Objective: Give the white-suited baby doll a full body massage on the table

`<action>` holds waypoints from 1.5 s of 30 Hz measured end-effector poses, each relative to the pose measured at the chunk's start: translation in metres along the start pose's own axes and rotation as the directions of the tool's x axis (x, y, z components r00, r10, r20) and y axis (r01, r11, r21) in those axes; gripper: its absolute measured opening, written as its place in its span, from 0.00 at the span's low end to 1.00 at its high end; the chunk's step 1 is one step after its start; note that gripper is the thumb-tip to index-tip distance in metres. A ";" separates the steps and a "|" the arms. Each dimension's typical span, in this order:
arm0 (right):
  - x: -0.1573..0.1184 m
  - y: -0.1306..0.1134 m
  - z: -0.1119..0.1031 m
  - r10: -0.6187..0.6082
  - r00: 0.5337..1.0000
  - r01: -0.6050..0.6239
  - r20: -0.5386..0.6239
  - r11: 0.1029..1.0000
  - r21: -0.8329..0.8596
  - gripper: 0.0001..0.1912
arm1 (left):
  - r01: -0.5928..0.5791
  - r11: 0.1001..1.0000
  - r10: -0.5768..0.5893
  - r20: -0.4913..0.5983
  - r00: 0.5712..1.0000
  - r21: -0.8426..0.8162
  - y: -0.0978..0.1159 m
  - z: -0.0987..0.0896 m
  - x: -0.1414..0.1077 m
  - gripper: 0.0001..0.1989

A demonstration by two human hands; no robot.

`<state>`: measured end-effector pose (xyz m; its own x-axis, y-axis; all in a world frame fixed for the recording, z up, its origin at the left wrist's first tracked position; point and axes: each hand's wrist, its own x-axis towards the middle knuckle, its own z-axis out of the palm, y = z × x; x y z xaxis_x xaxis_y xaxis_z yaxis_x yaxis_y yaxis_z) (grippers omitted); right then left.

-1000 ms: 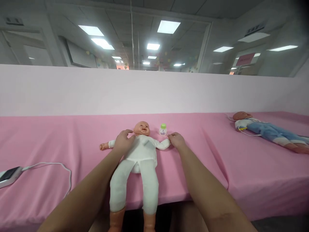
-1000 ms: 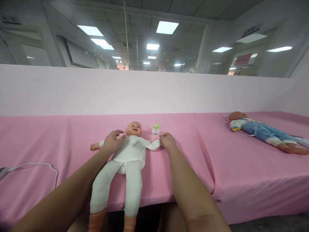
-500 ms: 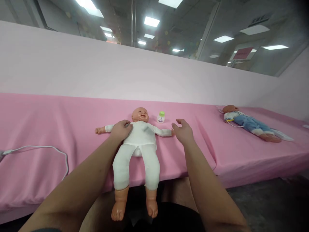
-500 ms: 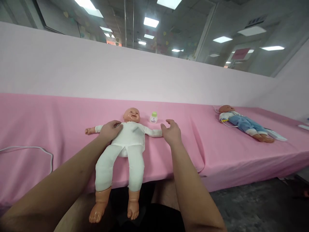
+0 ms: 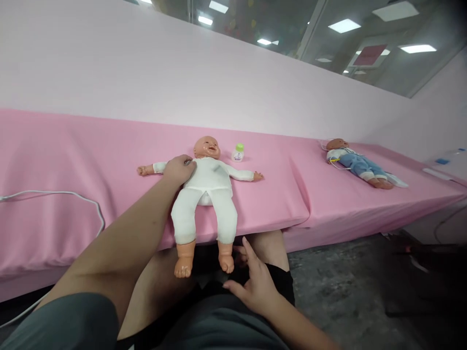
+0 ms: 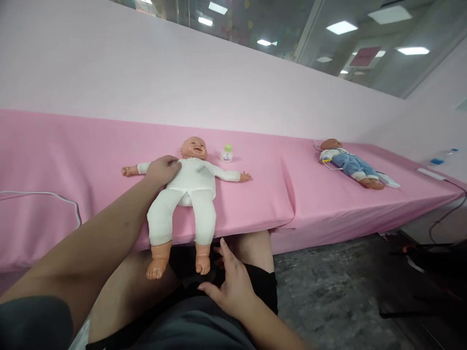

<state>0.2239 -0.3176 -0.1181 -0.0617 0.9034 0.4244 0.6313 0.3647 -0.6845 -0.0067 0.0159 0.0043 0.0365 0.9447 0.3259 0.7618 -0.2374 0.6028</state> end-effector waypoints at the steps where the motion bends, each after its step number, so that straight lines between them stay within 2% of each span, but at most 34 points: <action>1: 0.002 0.000 0.004 -0.005 1.000 0.005 0.001 1.000 -0.005 0.59 | -0.003 1.000 0.003 0.001 1.000 0.004 -0.001 0.000 0.000 0.21; 5: 0.028 -0.005 0.006 -0.133 0.989 0.135 -0.070 0.991 0.017 0.54 | -0.011 1.000 0.011 0.010 1.000 0.012 -0.003 0.001 0.002 0.21; 8: 0.052 -0.017 -0.006 -0.236 0.954 0.224 -0.184 0.971 -0.085 0.45 | -0.028 1.000 0.028 0.011 1.000 0.011 -0.005 0.002 0.003 0.22; 10: 0.068 -0.027 -0.016 -0.262 0.932 0.224 -0.250 0.960 -0.169 0.37 | -0.032 0.999 0.032 0.014 0.999 0.010 -0.007 0.003 0.004 0.22; 13: 0.092 -0.042 -0.029 -0.224 0.932 0.167 -0.284 0.963 -0.210 0.29 | -0.037 0.999 0.037 0.025 0.999 0.006 -0.008 0.004 0.005 0.22; 16: 0.121 -0.047 -0.033 -0.236 0.927 0.183 -0.290 0.963 -0.199 0.27 | -0.047 0.999 0.047 0.028 0.998 0.003 -0.009 0.004 0.005 0.22; 18: 0.142 -0.047 -0.031 -0.253 0.916 0.205 -0.311 0.962 -0.179 0.27 | -0.060 0.998 0.060 0.026 0.998 0.009 -0.010 0.003 0.004 0.22; 21: 0.175 -0.045 -0.022 -0.212 0.906 0.177 -0.366 0.976 -0.126 0.24 | -0.081 0.996 0.080 0.029 0.996 0.028 -0.010 0.003 0.003 0.21; 26: 0.208 -0.045 -0.008 -0.108 0.936 0.108 -0.334 0.994 -0.021 0.21 | -0.080 0.996 0.078 0.041 0.996 0.029 -0.013 0.003 0.004 0.21; 29: 0.206 -0.048 -0.008 -0.084 0.944 0.093 -0.318 0.996 0.014 0.23 | -0.083 0.996 0.081 0.042 0.996 0.023 -0.014 0.003 0.004 0.21; 32: 0.188 -0.055 -0.014 -0.111 0.938 0.123 -0.328 0.992 0.017 0.24 | -0.098 0.995 0.098 0.035 0.995 0.010 -0.013 0.002 0.003 0.20; 37: 0.130 -0.072 -0.024 -0.174 0.945 0.195 -0.277 0.979 0.051 0.26 | -0.082 0.997 0.081 0.029 0.996 0.008 -0.014 0.003 0.004 0.22; 40: 0.091 -0.079 -0.026 -0.225 0.954 0.218 -0.197 0.974 -0.056 0.25 | -0.095 0.995 0.094 0.028 0.995 0.008 -0.016 0.005 0.006 0.22; 45: 0.051 -0.069 -0.012 -0.242 0.964 0.233 -0.109 0.968 -0.089 0.23 | -0.090 0.996 0.090 0.021 0.996 0.003 -0.017 0.006 0.007 0.22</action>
<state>0.1866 -0.2994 -0.0418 -0.1278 0.7584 0.6392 0.6659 0.5432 -0.5114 -0.0156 0.0282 -0.0085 0.1181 0.9240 0.3637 0.7573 -0.3207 0.5688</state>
